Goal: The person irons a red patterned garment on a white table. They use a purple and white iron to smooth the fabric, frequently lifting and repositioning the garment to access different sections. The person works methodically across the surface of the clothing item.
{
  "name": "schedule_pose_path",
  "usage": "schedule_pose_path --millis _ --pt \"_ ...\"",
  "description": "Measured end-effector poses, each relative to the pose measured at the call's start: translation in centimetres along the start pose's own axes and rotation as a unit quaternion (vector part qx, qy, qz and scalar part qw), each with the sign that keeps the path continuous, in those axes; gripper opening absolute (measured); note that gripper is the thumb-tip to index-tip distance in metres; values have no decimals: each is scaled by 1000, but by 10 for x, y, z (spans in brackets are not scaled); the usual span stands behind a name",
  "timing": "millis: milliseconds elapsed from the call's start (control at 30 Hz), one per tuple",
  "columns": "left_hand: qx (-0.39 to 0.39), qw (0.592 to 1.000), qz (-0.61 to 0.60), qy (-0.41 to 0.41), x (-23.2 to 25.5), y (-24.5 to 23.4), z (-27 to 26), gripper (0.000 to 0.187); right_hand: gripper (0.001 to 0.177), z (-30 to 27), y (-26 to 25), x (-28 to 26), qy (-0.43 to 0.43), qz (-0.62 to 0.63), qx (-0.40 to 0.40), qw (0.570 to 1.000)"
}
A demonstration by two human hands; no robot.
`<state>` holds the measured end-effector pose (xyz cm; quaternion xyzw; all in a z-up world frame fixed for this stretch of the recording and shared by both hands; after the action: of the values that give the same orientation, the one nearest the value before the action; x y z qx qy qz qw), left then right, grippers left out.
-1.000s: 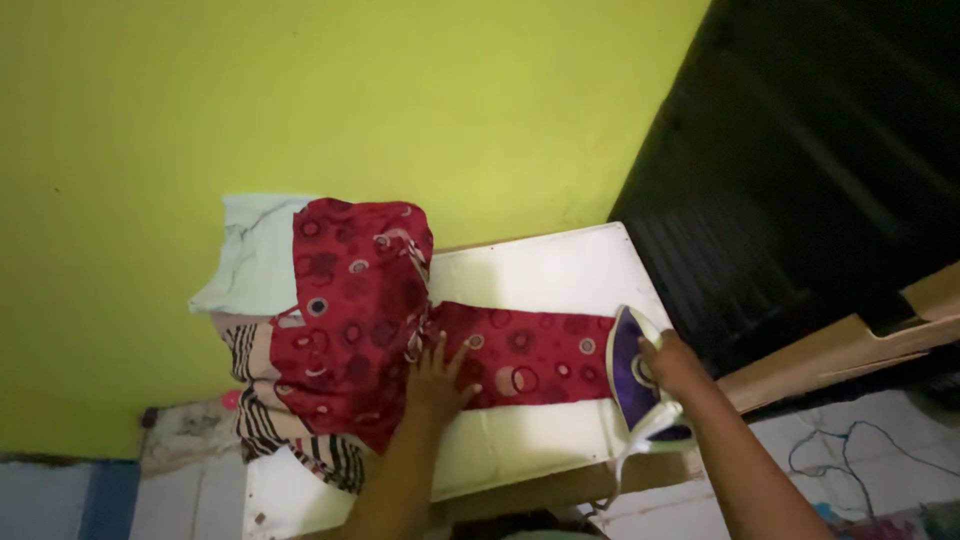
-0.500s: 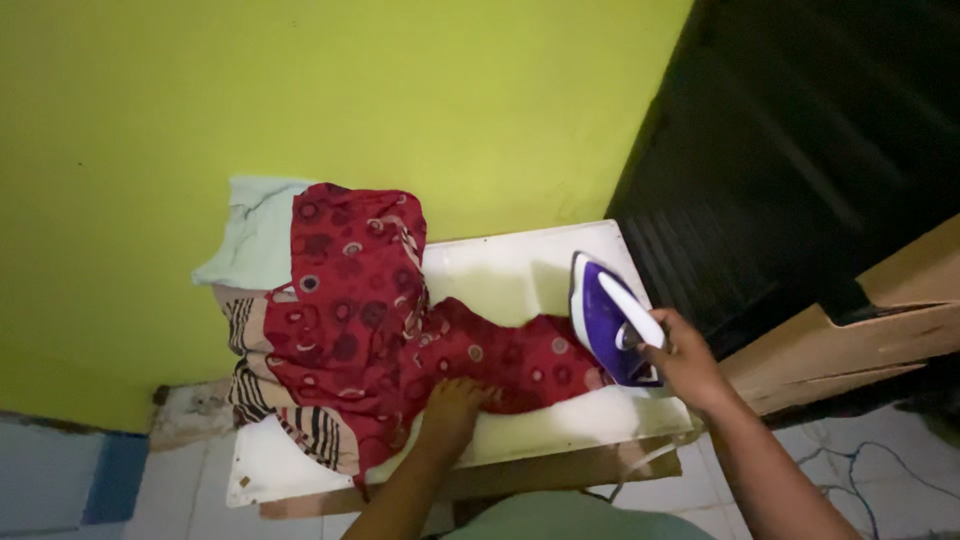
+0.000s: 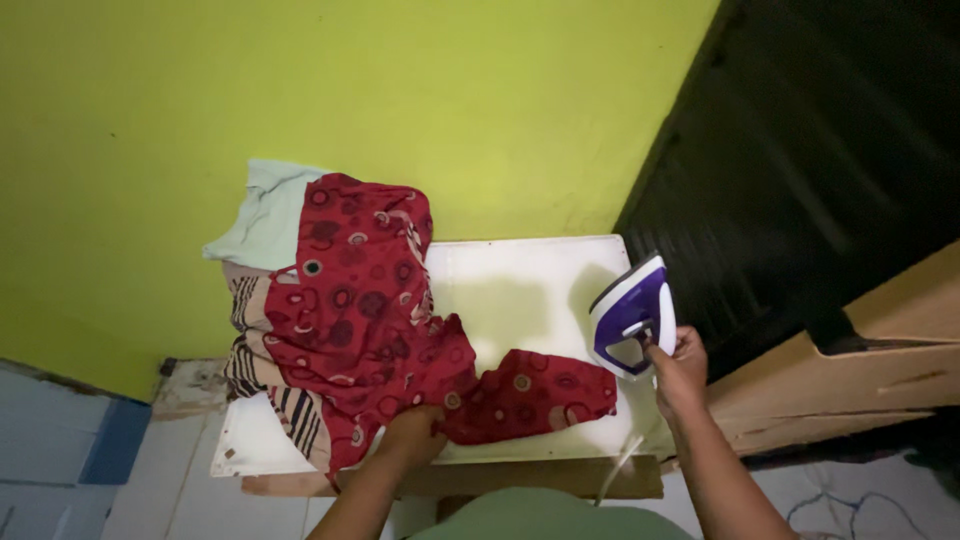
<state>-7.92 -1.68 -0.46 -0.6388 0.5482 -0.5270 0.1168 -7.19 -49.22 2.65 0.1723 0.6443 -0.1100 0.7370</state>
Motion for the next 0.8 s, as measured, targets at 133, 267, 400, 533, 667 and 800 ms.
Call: schedule_pose_path --millis 133,267,400,533,667,800 --pt "-10 1000 -13 -3 5 -3 -2 33 34 11 -10 22 -22 39 1 999" --pt "3 1000 -16 18 7 -2 -3 31 33 14 -13 32 -20 54 7 998" --pt "18 999 -15 35 7 -4 -6 34 32 17 -12 32 -24 66 10 998" --pt "-16 999 -29 25 5 -1 -3 33 30 18 -12 36 -16 76 21 997" --pt "4 999 -7 38 3 -1 0 34 31 22 -16 46 -12 81 34 996" --pt "1 998 -33 55 7 -4 -2 37 32 20 -22 55 -3 62 40 997"
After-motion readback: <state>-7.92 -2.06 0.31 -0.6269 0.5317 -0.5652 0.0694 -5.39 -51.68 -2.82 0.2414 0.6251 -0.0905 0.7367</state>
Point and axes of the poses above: each hand's wrist, its own z-axis towards the middle knuckle, its own y-axis out of the palm, x = y × z, the point moved 5 cm from there along z, towards the middle knuckle, and after that the axes turned 12 degrees about -x, right-handed, at the moved point
